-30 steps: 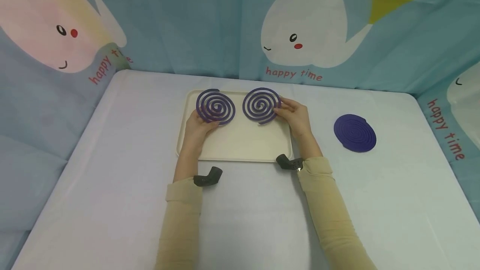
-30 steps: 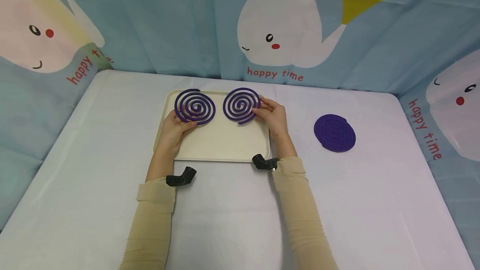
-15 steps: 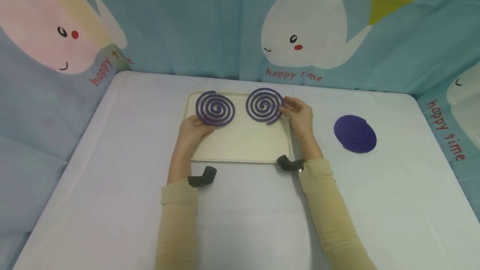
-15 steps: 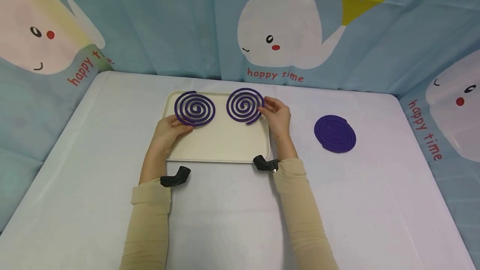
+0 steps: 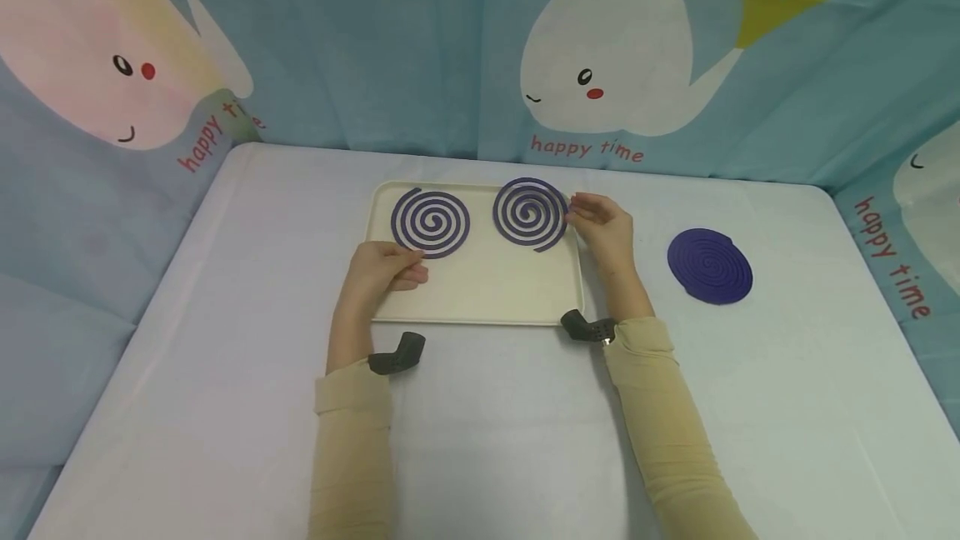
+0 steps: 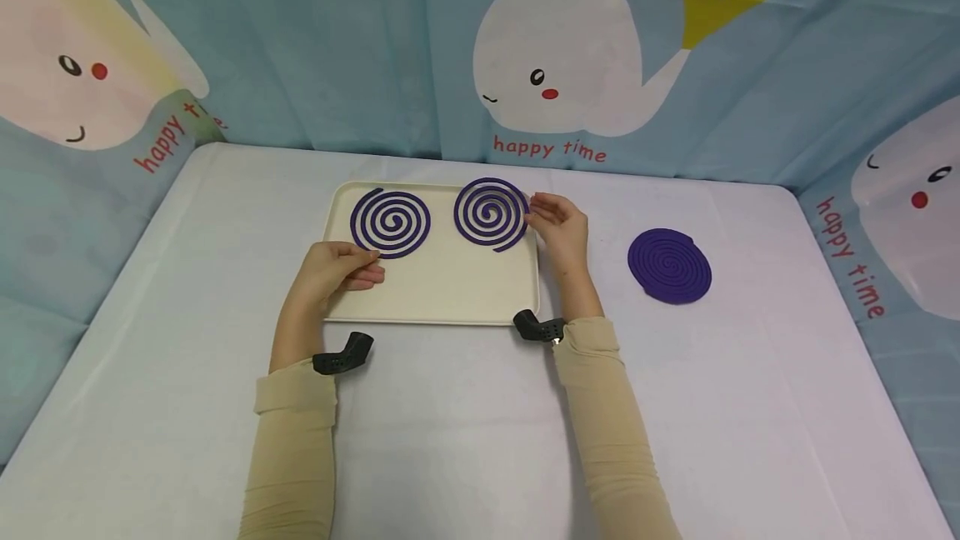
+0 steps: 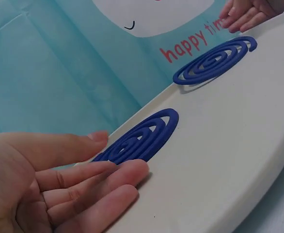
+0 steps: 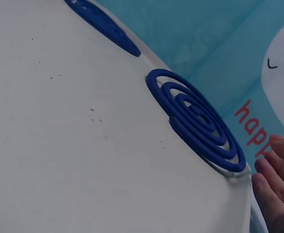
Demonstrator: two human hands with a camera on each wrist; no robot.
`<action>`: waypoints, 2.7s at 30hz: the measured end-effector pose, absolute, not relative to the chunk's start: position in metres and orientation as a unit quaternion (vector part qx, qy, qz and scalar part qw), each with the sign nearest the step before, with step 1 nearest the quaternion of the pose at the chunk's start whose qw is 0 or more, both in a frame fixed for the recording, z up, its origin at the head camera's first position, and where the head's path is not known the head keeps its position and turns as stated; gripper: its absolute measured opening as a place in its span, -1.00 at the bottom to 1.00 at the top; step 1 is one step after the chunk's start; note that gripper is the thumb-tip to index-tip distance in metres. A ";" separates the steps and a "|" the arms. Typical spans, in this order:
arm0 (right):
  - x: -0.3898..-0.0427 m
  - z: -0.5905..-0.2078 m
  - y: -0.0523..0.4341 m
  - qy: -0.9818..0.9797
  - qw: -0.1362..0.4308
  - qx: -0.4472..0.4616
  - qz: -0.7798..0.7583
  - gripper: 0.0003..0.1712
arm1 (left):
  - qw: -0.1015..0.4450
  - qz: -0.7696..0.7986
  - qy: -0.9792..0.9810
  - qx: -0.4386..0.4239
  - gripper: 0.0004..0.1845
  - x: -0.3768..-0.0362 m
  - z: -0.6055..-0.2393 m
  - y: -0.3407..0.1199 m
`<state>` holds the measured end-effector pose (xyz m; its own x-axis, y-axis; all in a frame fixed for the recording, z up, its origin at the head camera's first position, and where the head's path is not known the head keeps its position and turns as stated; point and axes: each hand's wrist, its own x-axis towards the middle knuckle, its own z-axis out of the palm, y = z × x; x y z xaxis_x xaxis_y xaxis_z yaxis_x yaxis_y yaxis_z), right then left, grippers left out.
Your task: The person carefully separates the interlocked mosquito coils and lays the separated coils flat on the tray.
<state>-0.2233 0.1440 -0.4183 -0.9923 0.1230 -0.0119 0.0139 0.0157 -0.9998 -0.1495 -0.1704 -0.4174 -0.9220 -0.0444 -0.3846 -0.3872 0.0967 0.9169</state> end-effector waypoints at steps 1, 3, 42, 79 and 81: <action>-0.223 -0.418 0.146 -0.702 0.038 -0.053 0.710 -0.57 | 0.129 0.659 0.727 -0.144 -0.71 -0.150 -0.418 -0.170; -0.222 -0.419 0.152 -0.677 0.039 -0.061 0.733 -0.57 | 0.119 0.669 0.722 -0.131 -0.73 -0.150 -0.417 -0.169; -0.147 -0.404 0.300 -0.549 0.113 -0.087 0.824 -0.73 | 0.171 0.734 0.652 0.082 -0.81 -0.141 -0.408 0.018; -0.138 -0.420 0.359 -0.537 0.150 -0.211 0.803 -0.74 | 0.242 0.761 0.602 -0.001 -0.47 -0.151 -0.426 0.152; -0.137 -0.420 0.359 -0.538 0.146 -0.212 0.802 -0.74 | 0.258 0.778 0.573 -0.008 -0.45 -0.151 -0.425 0.153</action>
